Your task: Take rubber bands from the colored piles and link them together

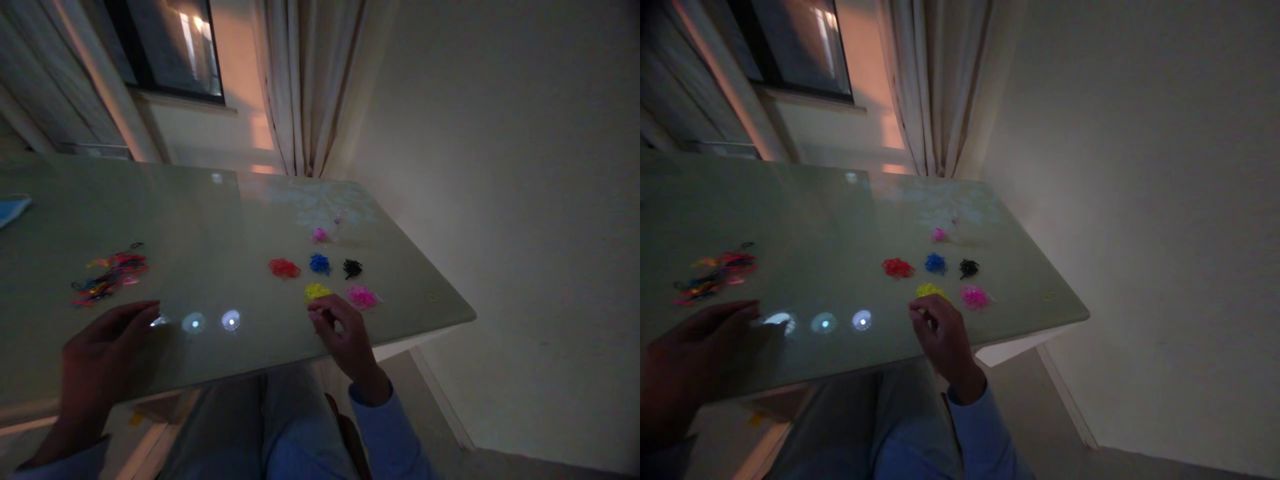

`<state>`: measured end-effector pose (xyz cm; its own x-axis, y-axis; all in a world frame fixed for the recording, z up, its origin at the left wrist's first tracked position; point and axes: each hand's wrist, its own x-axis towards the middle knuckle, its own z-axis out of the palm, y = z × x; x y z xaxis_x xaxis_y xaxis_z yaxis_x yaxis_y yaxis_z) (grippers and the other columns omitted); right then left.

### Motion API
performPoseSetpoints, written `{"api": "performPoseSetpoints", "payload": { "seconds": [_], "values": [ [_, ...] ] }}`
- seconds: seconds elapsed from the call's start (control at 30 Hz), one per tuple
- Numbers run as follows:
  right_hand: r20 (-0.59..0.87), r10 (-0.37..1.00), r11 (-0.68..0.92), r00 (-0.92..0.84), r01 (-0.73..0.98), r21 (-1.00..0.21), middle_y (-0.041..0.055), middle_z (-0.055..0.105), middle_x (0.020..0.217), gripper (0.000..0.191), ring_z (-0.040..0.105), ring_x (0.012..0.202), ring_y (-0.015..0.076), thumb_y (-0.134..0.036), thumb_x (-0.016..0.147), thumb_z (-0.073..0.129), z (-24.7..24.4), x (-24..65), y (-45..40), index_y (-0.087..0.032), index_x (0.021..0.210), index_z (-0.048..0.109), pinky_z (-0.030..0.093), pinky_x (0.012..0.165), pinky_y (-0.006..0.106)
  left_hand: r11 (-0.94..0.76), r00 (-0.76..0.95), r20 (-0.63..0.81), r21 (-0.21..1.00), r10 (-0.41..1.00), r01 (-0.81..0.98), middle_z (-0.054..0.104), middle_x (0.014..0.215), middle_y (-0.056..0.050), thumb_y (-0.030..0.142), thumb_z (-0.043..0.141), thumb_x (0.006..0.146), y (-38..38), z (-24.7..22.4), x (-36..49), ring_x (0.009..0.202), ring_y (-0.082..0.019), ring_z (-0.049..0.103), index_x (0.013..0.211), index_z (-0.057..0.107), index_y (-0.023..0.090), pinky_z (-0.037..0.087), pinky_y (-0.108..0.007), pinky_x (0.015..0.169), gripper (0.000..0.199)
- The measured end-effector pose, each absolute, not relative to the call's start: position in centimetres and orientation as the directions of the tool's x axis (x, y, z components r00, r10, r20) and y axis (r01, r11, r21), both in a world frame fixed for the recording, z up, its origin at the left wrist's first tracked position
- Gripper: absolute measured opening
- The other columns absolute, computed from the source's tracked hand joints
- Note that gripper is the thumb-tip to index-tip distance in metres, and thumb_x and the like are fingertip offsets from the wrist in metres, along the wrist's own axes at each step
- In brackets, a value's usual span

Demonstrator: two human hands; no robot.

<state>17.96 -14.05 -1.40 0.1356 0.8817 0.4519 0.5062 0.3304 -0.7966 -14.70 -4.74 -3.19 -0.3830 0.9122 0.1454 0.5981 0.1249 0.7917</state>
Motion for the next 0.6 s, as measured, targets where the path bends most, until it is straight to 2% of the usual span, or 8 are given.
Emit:
{"api": "performPoseSetpoints", "payload": {
  "seconds": [0.1, 0.23, 0.4, 0.5, 0.6],
  "values": [
    [0.451, 0.885, 0.456, -0.120, 0.422, -0.784, 0.0032, 0.069, 0.082, 0.012, 0.057, 0.065, 0.0120, -0.022, 0.092, 0.060, -1.9, 13.9, -11.8, -0.019, 0.093, 0.071, 0.045, 0.062, 0.023, 0.120, -0.364, 0.089, 0.850, 0.927, 0.513, 0.077, 0.085, 0.000, 0.055, 0.065, 0.062, -4.9, -2.2, -14.1, 0.088, -0.025, 0.070, 0.084, 0.075, 0.025, 0.054, -0.034, 0.078, 0.038],
    [0.364, 0.894, 0.444, -0.261, 0.403, -0.800, 0.0032, 0.070, 0.082, 0.013, 0.059, 0.068, 0.0127, -0.022, 0.090, 0.061, -3.5, 10.6, -9.4, -0.018, 0.094, 0.073, 0.045, 0.066, 0.024, 0.019, -0.275, 0.113, 0.900, 0.955, 0.436, 0.076, 0.086, -0.004, 0.052, 0.065, 0.066, -4.6, -2.7, -14.4, 0.085, -0.024, 0.069, 0.083, 0.074, 0.020, 0.053, -0.034, 0.081, 0.037],
    [0.264, 0.937, 0.337, -0.230, 0.391, -0.857, 0.0040, 0.072, 0.084, 0.015, 0.062, 0.070, 0.0138, -0.026, 0.090, 0.060, -4.2, 10.7, -8.8, -0.019, 0.093, 0.073, 0.047, 0.065, 0.024, -0.065, -0.253, 0.161, 0.935, 0.954, 0.348, 0.072, 0.080, -0.004, 0.048, 0.068, 0.072, -4.4, -3.5, -14.7, 0.074, -0.019, 0.065, 0.087, 0.072, 0.018, 0.051, -0.028, 0.070, 0.034],
    [0.225, 0.954, 0.281, -0.199, 0.332, -0.900, 0.0037, 0.070, 0.079, 0.019, 0.062, 0.065, 0.0141, -0.032, 0.091, 0.058, -4.2, 11.5, -9.1, -0.019, 0.092, 0.072, 0.047, 0.060, 0.023, -0.049, -0.245, 0.109, 0.970, 0.963, 0.240, 0.068, 0.075, -0.002, 0.048, 0.071, 0.072, -4.1, -3.6, -15.1, 0.063, -0.015, 0.060, 0.092, 0.070, 0.017, 0.046, -0.025, 0.058, 0.037],
    [0.232, 0.946, 0.301, -0.225, 0.348, -0.888, 0.0039, 0.070, 0.079, 0.019, 0.062, 0.066, 0.0148, -0.032, 0.091, 0.058, -4.1, 11.7, -9.2, -0.019, 0.090, 0.072, 0.048, 0.060, 0.023, -0.047, -0.231, 0.101, 0.972, 0.968, 0.231, 0.068, 0.083, -0.004, 0.049, 0.071, 0.072, -3.0, -3.3, -16.3, 0.058, -0.013, 0.058, 0.099, 0.068, 0.017, 0.044, -0.024, 0.054, 0.042]
  ]
}}
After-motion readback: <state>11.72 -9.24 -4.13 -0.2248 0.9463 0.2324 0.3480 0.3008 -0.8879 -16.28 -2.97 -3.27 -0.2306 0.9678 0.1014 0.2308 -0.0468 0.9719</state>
